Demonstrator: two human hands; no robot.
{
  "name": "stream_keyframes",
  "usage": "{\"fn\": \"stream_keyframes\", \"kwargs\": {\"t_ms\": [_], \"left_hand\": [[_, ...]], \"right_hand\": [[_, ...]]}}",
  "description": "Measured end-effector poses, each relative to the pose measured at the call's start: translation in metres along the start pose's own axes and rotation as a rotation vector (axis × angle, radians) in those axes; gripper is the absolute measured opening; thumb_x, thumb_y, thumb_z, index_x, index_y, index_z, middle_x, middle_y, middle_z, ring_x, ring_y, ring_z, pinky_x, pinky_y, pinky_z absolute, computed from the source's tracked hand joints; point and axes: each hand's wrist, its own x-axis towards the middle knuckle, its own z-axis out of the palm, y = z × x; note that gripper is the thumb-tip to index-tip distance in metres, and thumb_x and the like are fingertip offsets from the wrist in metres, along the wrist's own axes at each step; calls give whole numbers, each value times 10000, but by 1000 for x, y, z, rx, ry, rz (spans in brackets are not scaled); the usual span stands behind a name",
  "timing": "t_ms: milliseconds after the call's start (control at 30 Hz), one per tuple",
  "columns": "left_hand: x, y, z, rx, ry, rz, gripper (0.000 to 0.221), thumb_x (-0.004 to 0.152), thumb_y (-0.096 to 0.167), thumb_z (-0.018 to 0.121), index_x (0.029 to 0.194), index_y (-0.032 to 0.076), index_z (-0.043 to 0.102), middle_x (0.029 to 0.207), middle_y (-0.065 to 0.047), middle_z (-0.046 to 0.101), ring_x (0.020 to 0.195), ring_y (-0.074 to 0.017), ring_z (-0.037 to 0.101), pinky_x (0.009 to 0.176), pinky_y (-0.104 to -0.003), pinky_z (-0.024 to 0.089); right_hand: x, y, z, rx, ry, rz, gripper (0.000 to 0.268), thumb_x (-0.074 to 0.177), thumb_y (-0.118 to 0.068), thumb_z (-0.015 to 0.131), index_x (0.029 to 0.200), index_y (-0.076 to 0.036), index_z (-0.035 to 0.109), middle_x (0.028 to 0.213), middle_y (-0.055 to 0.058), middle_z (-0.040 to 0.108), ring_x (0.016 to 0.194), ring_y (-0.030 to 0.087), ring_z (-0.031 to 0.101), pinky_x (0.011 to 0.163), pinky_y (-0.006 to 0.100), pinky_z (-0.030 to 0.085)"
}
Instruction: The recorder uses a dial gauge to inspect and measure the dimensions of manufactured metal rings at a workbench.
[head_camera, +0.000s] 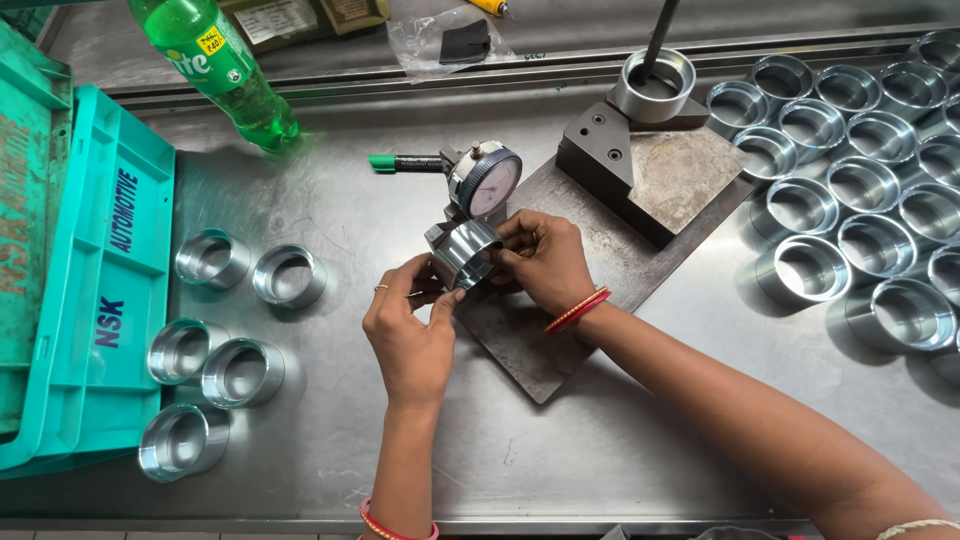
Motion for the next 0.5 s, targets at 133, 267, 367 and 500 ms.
{"fn": "stream_keyframes", "kwargs": {"t_ms": [133,267,367,500], "left_hand": [[3,4,3,15,30,18,546,740,-13,836,1251,-3,646,1131,-145,719,1038,-252,736,907,-350,602],[6,6,7,-12,40,30,711,728,3,855,1377,10,566,1243,-195,708,1174,-303,699,1033,-397,559],[10,11,10,-21,34,-10,765,722,17,860,1412,22,531,1243,-214,704,1179,-319,696,1048,-413,552],[12,13,13,-12,38,-21,786,725,36,867,1427,30,513,1205,-217,717,1154,-328,707,1042,-422,552]], "right_hand": [[1,5,-4,-25,9,-37,94,887,83,686,979,64,695,899,122,782,792,153,779,667,261,660],[0,2,-7,-122,36,-23,133,910,57,691,1025,64,756,927,128,797,780,160,769,674,258,650],[2,4,-9,-60,56,-42,190,910,65,665,1091,65,722,952,122,790,807,148,774,692,255,661],[1,-1,-11,-66,78,-91,228,894,72,654,1118,63,690,966,114,781,852,122,783,708,246,678]]}}
